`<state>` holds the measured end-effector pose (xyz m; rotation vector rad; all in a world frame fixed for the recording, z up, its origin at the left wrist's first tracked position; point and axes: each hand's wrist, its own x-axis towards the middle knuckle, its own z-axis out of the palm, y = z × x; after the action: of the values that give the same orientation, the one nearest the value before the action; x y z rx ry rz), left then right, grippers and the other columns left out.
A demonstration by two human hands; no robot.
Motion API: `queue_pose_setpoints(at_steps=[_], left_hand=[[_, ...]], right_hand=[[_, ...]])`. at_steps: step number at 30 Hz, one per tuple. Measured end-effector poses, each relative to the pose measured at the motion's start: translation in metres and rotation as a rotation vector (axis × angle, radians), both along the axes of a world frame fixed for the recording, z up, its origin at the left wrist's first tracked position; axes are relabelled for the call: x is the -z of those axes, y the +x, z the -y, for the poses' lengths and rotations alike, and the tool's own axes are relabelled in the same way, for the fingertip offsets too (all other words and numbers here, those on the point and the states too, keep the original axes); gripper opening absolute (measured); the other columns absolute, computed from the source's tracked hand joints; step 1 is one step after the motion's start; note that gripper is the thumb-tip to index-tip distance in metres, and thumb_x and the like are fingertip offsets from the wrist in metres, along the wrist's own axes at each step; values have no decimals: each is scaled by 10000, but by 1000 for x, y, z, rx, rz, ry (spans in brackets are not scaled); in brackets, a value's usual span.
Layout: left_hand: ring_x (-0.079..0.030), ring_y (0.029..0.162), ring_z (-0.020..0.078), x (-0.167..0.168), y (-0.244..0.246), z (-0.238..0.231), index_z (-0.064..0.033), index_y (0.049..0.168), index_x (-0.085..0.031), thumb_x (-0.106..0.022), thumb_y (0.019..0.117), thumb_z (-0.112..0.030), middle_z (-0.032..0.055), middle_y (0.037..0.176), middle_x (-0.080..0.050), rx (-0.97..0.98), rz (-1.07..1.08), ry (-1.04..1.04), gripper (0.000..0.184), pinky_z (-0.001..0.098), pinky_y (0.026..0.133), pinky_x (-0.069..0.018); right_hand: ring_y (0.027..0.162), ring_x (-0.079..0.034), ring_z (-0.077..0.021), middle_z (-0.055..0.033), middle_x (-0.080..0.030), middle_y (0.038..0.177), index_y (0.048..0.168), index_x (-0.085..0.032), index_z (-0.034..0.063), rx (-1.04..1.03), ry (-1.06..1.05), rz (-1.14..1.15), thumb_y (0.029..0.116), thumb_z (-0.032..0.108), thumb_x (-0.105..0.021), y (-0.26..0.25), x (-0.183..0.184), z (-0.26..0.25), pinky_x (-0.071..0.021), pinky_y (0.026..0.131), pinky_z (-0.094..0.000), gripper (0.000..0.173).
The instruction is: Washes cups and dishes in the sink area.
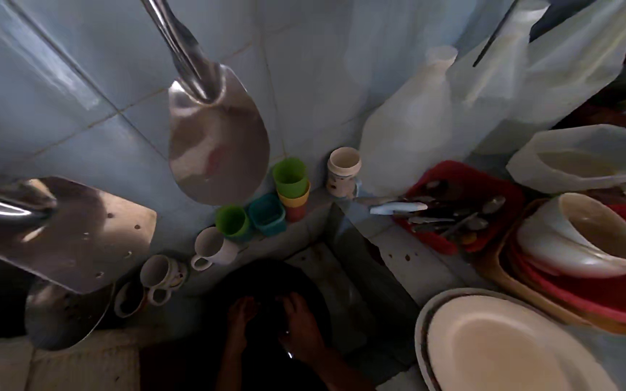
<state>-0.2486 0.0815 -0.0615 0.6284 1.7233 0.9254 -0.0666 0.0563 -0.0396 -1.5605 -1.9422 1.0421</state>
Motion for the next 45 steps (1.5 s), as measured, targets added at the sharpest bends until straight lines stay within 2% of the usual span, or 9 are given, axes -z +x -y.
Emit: queue_pose_setpoints(at_steps=[8, 10, 12, 18, 21, 24, 30, 41, 45], left_hand=[[-670, 943, 195, 4, 9, 41, 39, 1278, -613, -491, 1079, -159, 156, 1112, -688, 145, 123, 39, 306, 372, 834, -575], [-682, 953, 182, -1, 8, 43, 19, 1289, -615, -466, 1077, -176, 141, 1127, -700, 193, 149, 96, 324, 367, 831, -587], [-673, 1009, 192, -12, 13, 42, 4, 1319, -616, -450, 1094, -216, 144, 1187, -692, 246, 155, 66, 356, 373, 868, -573], [-683, 824, 160, -20, 15, 46, 23, 1128, -677, -496, 1084, -294, 88, 938, -712, 355, 134, 2, 368, 347, 778, -589], [-677, 917, 175, -54, -1, 40, 55, 1143, -630, -528, 1044, -126, 115, 1011, -691, 226, 100, 180, 231, 381, 868, -584], [-654, 1003, 219, -122, -26, 28, 112, 1169, -635, -561, 1045, -113, 203, 1089, -683, 14, -455, 401, 267, 398, 935, -538], [-625, 1147, 496, -170, -84, -21, 148, 1145, -658, -585, 1027, -131, 369, 1168, -646, -404, -1240, 631, 311, 540, 1032, -481], [-589, 1209, 498, -109, -83, -30, 81, 1228, -648, -619, 994, -140, 312, 1247, -642, -124, -1301, 536, 323, 580, 1068, -448], [-670, 1154, 327, -63, -32, 14, -25, 1298, -644, -553, 1057, -349, 189, 1224, -693, 445, -913, -134, 414, 523, 1023, -516]], right_hand=[[1184, -624, -255, -175, -611, 1321, 1367, -593, 19, 172, -249, -391, 790, 282, -856, 3, -4, -6, -535, 1013, -398, 687], [948, -669, -223, -170, -669, 1155, 1343, -590, 14, 342, -705, -723, 956, 177, -711, 6, -12, -12, -572, 806, -378, 438], [818, -647, -209, -122, -655, 1019, 1260, -582, 71, 314, -1015, -917, 1084, 366, -438, 9, -7, -9, -559, 692, -368, 373], [709, -683, -149, -86, -709, 891, 1108, -631, 95, 176, -1175, -1235, 1089, 512, -196, 5, 14, 13, -572, 606, -264, 603], [819, -679, -186, -101, -685, 1051, 1308, -565, 121, 160, -1162, -1047, 1088, 539, -276, 3, 1, 8, -576, 680, -323, 554], [952, -656, -271, -163, -634, 1254, 1496, -442, 117, 202, -1031, -736, 1099, 482, -380, -4, -2, 7, -545, 806, -450, 543], [1310, -581, -336, -197, -617, 1389, 1415, -589, 50, -90, -448, -58, 999, 288, -634, -11, 32, 23, -448, 1125, -518, 482], [1475, -360, -431, -260, -418, 1563, 1511, -484, 45, -318, -489, 278, 987, 271, -646, -22, 55, 37, -320, 1197, -576, 594], [1476, -365, -426, -256, -400, 1578, 1538, -429, 24, -248, -558, 278, 964, 275, -681, -18, 53, 32, -342, 1191, -577, 676]])
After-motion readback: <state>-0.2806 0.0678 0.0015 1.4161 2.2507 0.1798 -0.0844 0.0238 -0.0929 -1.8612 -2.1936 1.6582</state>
